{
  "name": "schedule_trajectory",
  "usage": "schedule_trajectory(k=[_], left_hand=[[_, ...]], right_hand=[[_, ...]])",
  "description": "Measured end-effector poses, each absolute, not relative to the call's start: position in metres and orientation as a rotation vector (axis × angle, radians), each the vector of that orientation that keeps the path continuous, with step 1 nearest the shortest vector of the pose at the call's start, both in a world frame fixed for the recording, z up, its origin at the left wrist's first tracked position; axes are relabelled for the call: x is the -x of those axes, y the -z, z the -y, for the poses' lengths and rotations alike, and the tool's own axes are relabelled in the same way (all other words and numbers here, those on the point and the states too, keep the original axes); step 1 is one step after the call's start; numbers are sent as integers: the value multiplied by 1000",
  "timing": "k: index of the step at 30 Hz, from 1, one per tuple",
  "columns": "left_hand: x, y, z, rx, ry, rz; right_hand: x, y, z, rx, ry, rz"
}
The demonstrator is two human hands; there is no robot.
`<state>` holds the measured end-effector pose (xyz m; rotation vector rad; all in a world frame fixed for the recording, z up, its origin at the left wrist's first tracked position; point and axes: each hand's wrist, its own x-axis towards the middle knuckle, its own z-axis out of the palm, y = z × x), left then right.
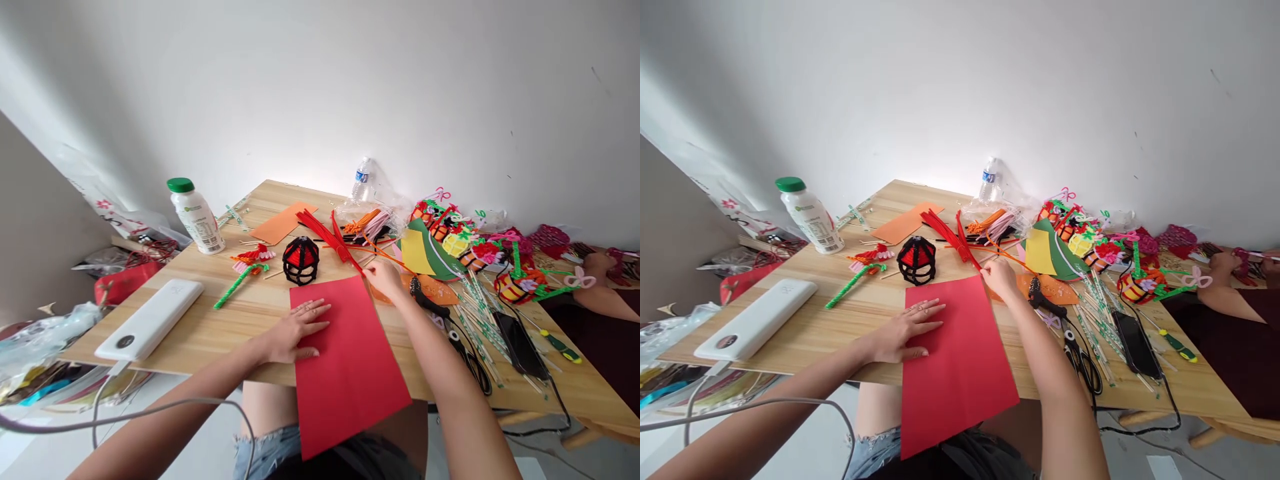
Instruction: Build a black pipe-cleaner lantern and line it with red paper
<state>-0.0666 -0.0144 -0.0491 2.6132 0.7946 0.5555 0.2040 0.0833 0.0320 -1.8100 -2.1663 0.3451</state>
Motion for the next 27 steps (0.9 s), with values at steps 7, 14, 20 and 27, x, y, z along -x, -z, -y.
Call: schedule_trajectory(k=[7,14,20,27], left_hand=[[77,53,8,-2586,-631,-1021],[74,56,8,-2607,-650,-1017],[78,59,6,-2577,-737,-1098],[82,62,0,-2590,-744,-1195]], right_hand=[[-175,-10,-135,2025,-347,2024],[-209,-25,-146,1840,-461,1795],[-234,-44,-102,1502,-534,1675],[-279,-14,48,1070,-644,2185]])
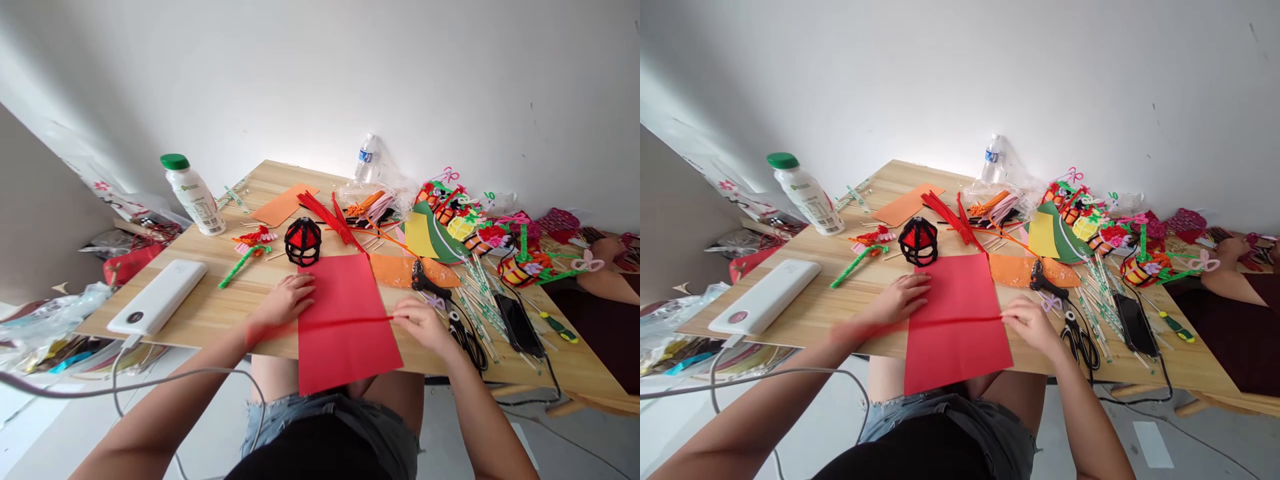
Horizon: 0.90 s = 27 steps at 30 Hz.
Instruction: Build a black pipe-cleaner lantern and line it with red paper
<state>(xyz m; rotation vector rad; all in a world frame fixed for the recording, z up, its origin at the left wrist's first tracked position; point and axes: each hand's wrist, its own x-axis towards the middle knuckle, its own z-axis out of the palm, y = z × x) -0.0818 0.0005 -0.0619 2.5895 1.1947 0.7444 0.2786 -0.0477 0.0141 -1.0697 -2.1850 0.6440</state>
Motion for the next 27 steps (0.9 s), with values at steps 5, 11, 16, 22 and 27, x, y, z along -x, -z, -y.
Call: schedule_trajectory(k=[5,11,16,22,27], left_hand=[[82,42,19,-2365,-1020,-1367],[116,29,95,-1467,-734,-1178],[136,52,127,-1314,-162,-875],[105,63,128,-1058,-344,-664],[98,65,124,-997,-351,-570]], right_hand=[[-308,24,97,1088,-436,2227],[-332,32,107,1220,-393,2118],[-333,31,110,1203,-485,2145],[-327,30,110,1216,-451,2197],[-332,34,112,1309,-448,2148]])
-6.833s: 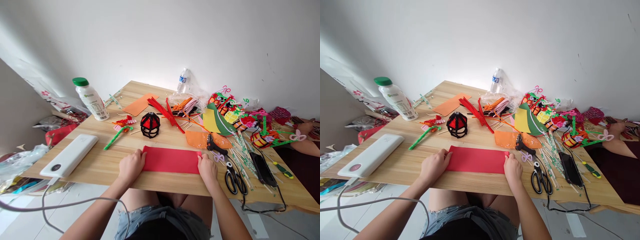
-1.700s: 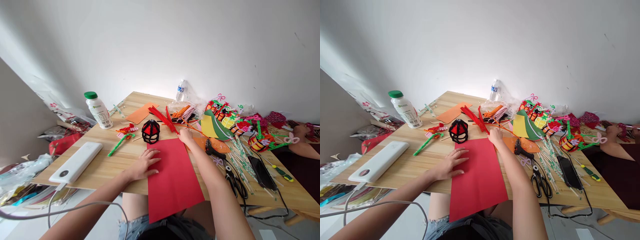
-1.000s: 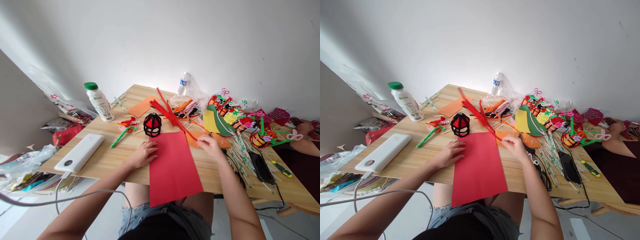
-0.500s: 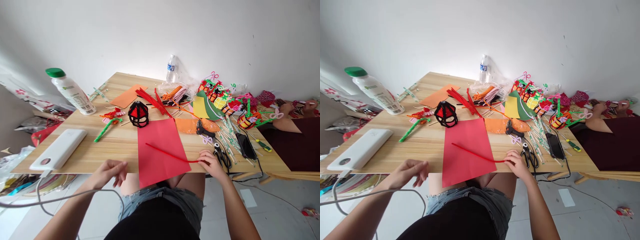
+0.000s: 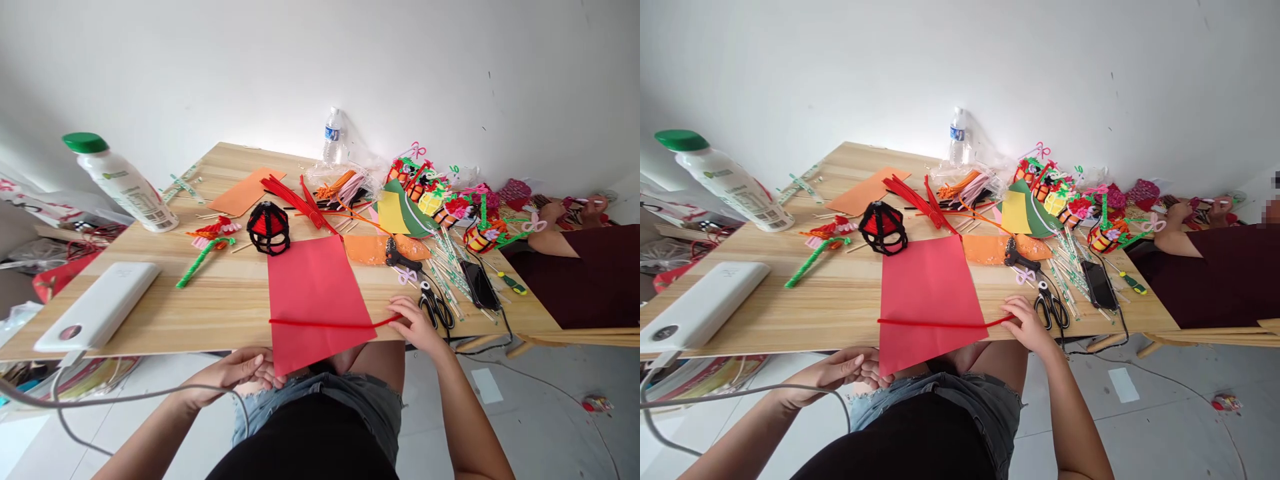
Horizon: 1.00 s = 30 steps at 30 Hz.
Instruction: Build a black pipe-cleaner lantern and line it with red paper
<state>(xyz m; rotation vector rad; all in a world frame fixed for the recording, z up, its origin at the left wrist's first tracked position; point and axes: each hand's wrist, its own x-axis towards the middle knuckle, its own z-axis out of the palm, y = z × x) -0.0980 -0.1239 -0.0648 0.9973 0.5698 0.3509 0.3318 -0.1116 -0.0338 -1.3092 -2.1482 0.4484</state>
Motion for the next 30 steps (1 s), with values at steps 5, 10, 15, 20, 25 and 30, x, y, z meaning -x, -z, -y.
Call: schedule_trajectory(k=[5,10,15,20,25,30], left_hand=[[101,63,126,-995,-366,-577],[103,57,121,-1057,-377,-493],[106,46,107,-1156,-398,-382],[100,42,105,-1226,-466,-506],[93,48,113,-1281,-598,-613],[97,44,108,-1867,-553,-819]], right_hand=[[-330,32,111,1279,-473,2169],[-320,7,97,1399,-711,1962],[-303,-45,27,1212,-852,1410],[-258,-83,-82,1075,-412,1351],[-195,-60,-146,1637,-108,1785],[-162,-40,-129,1657,-156,2041]])
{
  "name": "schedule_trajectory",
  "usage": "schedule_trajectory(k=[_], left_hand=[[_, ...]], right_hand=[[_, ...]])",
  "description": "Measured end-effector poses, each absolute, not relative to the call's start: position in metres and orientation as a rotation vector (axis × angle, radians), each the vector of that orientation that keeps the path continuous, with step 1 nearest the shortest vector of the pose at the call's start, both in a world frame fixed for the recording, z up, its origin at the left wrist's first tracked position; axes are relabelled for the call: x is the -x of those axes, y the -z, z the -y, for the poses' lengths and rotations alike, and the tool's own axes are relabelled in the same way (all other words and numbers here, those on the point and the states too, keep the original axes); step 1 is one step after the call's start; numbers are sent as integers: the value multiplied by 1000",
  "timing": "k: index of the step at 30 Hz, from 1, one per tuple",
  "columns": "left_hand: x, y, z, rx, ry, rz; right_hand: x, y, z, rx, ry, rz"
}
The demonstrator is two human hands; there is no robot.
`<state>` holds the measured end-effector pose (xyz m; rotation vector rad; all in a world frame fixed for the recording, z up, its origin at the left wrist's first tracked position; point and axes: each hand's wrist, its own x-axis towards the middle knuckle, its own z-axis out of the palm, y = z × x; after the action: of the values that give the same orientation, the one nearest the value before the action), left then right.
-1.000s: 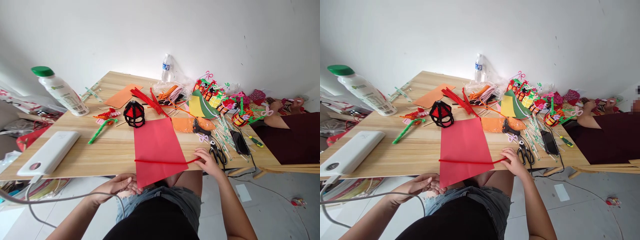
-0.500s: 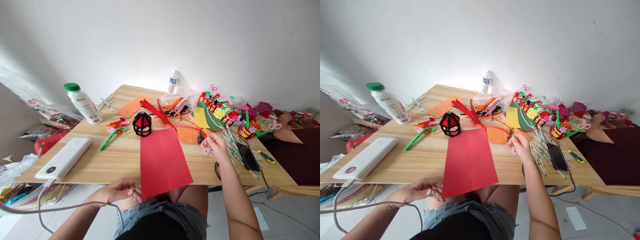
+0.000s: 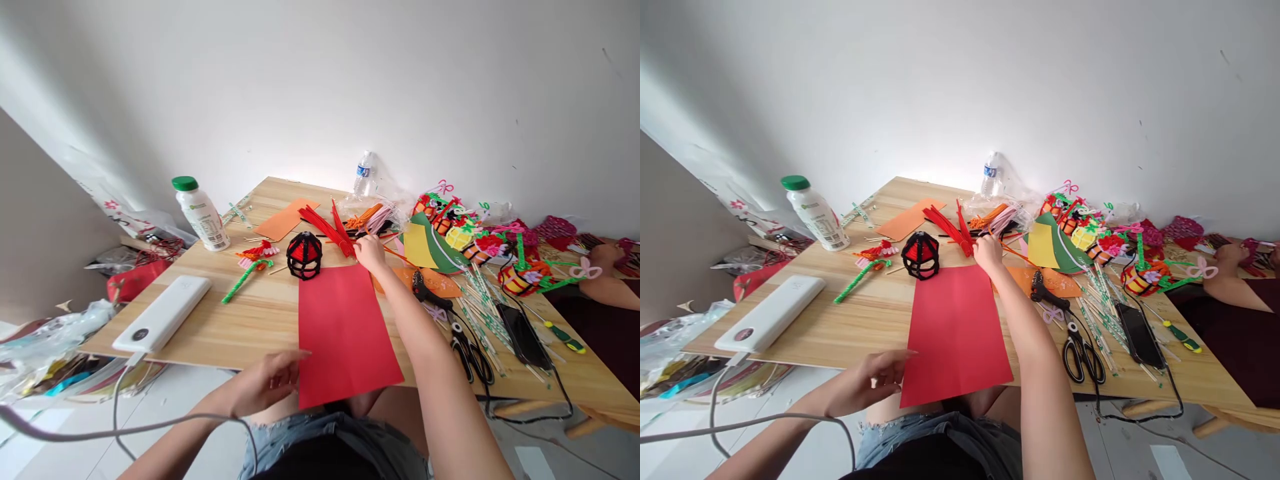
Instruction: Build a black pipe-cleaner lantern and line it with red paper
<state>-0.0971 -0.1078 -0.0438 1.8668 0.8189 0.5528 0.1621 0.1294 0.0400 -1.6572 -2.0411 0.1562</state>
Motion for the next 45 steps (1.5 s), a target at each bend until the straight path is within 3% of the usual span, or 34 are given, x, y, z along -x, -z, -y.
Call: schedule_trajectory(k=[2,7,10,12,16,19,25,36,45], left_hand=[[95,40,101,-2222,-582,-867],[65,29,89,-2619,-732,-726],[40,20,89,-2647,-808,-514],[31,14,86,-2627,-820,-405],[44,13,65,-2577,-712,-617],[72,21,47,-2403,-582,-760],[97,35,39,-1664,-761,-1214],[74,48,49,-1931,-825,-1737],[69,48,50,-2082,-772,-1761]], right_hand=[[-162,-45,-97,1583,-168,2135],[-170,-51,46,866,-289,2788],[-178,-37,120,1115,-39,2713],[-193,-27,141,1188,-87,2634],[-250,-10,133,1002,-286,2462],[-289,4,120,1170,-357,2204],[-301,21,105,1531,-592,1728],[-270,52,93,1881,160,1427],[-265,53,88,1958,274,1556]])
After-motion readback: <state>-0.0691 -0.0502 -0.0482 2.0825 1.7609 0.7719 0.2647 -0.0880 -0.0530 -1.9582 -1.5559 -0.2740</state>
